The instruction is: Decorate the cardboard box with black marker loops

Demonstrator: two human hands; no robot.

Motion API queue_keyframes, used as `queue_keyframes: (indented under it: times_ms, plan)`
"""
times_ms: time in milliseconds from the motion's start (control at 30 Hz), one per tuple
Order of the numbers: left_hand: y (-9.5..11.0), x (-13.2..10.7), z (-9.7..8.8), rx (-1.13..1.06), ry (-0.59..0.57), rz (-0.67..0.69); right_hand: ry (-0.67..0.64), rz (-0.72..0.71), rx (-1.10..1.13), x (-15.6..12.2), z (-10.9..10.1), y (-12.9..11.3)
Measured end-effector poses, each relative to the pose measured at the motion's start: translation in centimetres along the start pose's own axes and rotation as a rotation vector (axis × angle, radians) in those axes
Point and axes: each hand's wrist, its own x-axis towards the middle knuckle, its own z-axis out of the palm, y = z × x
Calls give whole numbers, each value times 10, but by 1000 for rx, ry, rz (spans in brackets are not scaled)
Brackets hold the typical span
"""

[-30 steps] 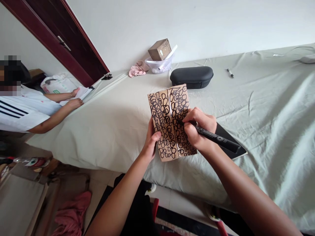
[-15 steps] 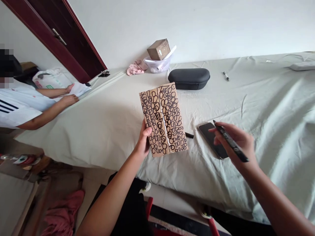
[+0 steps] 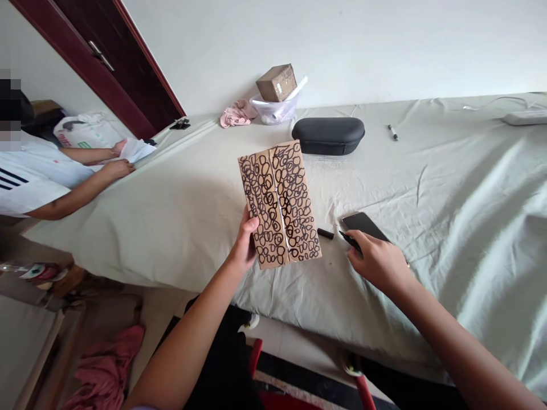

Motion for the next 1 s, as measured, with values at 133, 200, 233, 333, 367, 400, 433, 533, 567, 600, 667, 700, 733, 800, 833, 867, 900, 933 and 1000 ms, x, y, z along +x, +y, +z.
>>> queue_keyframes:
  times_ms: [133,200,233,333,367,400,433,533,567,600,667,700,733,800,833,867,900,933,1000]
  plan:
    - [3,-2,4,16,-28,27,-33,-109,-72,-1,-2,0]
    - [4,-3,5,22,-40,33,-41,-144,-58,1,-3,-1]
    - [3,-3,5,24,-48,35,-40,-154,-53,2,-3,-2]
    - [2,-3,4,32,-63,47,-41,-179,-54,5,-1,-5]
    - [1,-2,3,32,-66,52,-45,-184,-56,6,0,-6]
    - [0,-2,2,30,-71,54,-50,-186,-55,8,2,-7]
    - [-1,-1,2,25,-76,56,-53,-182,-54,9,3,-9]
    - [-2,1,1,11,-91,58,-39,-139,-64,16,9,-18]
    - [-2,1,1,10,-92,61,-36,-125,-76,18,11,-22]
    - [-2,1,1,10,-91,64,-37,-109,-90,21,13,-27]
    - [-2,1,1,13,-92,68,-54,-78,-122,26,17,-35]
    - [-2,1,1,13,-92,72,-67,-67,-132,28,19,-39]
    - [-2,1,0,12,-93,74,-77,-53,-133,30,20,-41]
    - [-2,0,0,7,-88,74,-68,8,-67,31,19,-44]
    - [-2,0,0,4,-84,73,-43,46,15,32,17,-43]
    - [-2,1,-1,2,-81,71,-7,83,133,31,13,-42]
    - [-3,1,-1,1,-80,69,34,115,278,31,9,-41]
    - [-3,1,-1,1,-80,70,73,138,441,31,5,-40]
    - [-3,2,-2,3,-83,75,125,153,773,30,-3,-38]
